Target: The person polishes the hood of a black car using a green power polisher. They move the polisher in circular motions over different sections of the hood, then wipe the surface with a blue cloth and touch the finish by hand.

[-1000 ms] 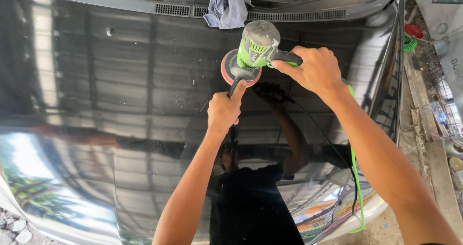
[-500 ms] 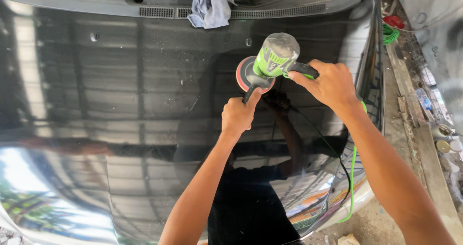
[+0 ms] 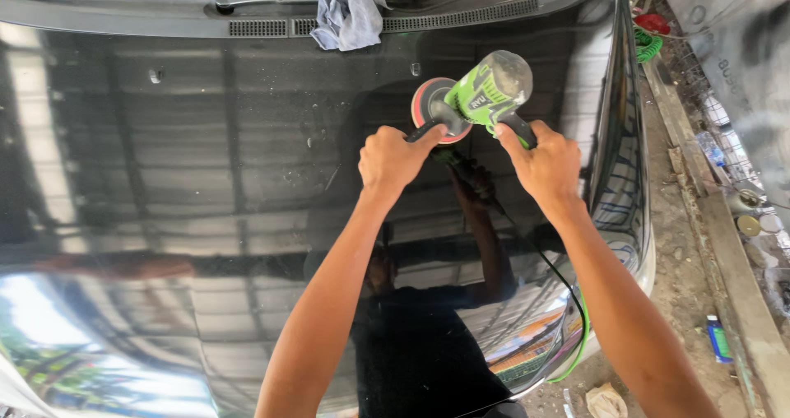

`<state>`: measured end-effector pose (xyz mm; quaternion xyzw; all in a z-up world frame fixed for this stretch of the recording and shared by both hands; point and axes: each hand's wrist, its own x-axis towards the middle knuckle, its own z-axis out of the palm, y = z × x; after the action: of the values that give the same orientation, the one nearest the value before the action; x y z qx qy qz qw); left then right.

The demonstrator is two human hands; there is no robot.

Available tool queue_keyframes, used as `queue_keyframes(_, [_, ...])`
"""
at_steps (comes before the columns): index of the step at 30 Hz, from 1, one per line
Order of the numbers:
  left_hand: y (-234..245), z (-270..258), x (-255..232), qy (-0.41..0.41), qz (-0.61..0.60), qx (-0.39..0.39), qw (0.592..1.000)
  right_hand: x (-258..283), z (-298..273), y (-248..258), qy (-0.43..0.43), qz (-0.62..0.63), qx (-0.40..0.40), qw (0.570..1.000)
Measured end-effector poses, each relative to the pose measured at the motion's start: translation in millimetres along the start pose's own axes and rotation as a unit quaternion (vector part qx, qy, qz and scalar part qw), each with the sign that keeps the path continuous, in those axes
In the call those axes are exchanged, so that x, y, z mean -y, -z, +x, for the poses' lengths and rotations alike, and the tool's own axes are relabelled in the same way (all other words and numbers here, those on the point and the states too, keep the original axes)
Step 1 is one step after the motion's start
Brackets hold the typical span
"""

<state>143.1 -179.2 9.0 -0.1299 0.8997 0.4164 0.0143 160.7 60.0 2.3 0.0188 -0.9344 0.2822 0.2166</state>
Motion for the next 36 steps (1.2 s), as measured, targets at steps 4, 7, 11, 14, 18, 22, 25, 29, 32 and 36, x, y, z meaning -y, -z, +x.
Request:
queue_keyframes(4, [36.9,3.7,17.9,0.004,0.006,-0.046,0.999,26.7,-0.6,-22.5,0.04,-0.018,0.012,0.999])
queue_keyframes(7, [64.1,3.2,36.4,0.005,0.022,-0.09,0.996,53.4,-4.3,-42.2,0.038,-0.01,0.031,0.999])
queue_keyframes(11, [97.0,-1.1,54.6,0.063,0.028,-0.095,0.993,86.5,-8.0,-56.5,0.023,0.031,0.077,0.996])
queue_keyframes(14, [98.7,0.5,53.2,0.089,0.02,-0.081,0.993,93.3,-4.5,-48.7,0.005,0.021,0.097,0.995])
queue_keyframes(18, [73.5,5.9,38.6,0.043,-0.009,-0.056,0.997,73.3,0.7,-27.4,-0.011,-0.011,0.101,0.995])
queue_keyframes(22, [31.5,17.0,3.6,0.032,0.018,-0.022,0.999,30.0,7.2,-4.8,-0.026,-0.045,0.064,0.997])
queue_keyframes(25, [-1.3,25.5,-22.8,0.014,0.022,0.0,1.0,-7.4,7.3,10.4,-0.043,-0.066,0.036,0.996])
queue_keyframes(29, [-45.5,30.6,-52.4,-0.027,0.029,-0.014,0.999,-53.0,1.8,29.2,-0.079,-0.083,0.01,0.993])
queue_keyframes(32, [-68.0,24.2,-66.0,-0.043,0.031,0.026,0.998,-73.4,-6.8,41.7,-0.063,-0.094,-0.02,0.993])
queue_keyframes(36, [-76.2,16.9,-68.1,-0.052,0.031,0.046,0.997,-76.2,-19.7,43.7,-0.152,-0.025,0.001,0.988])
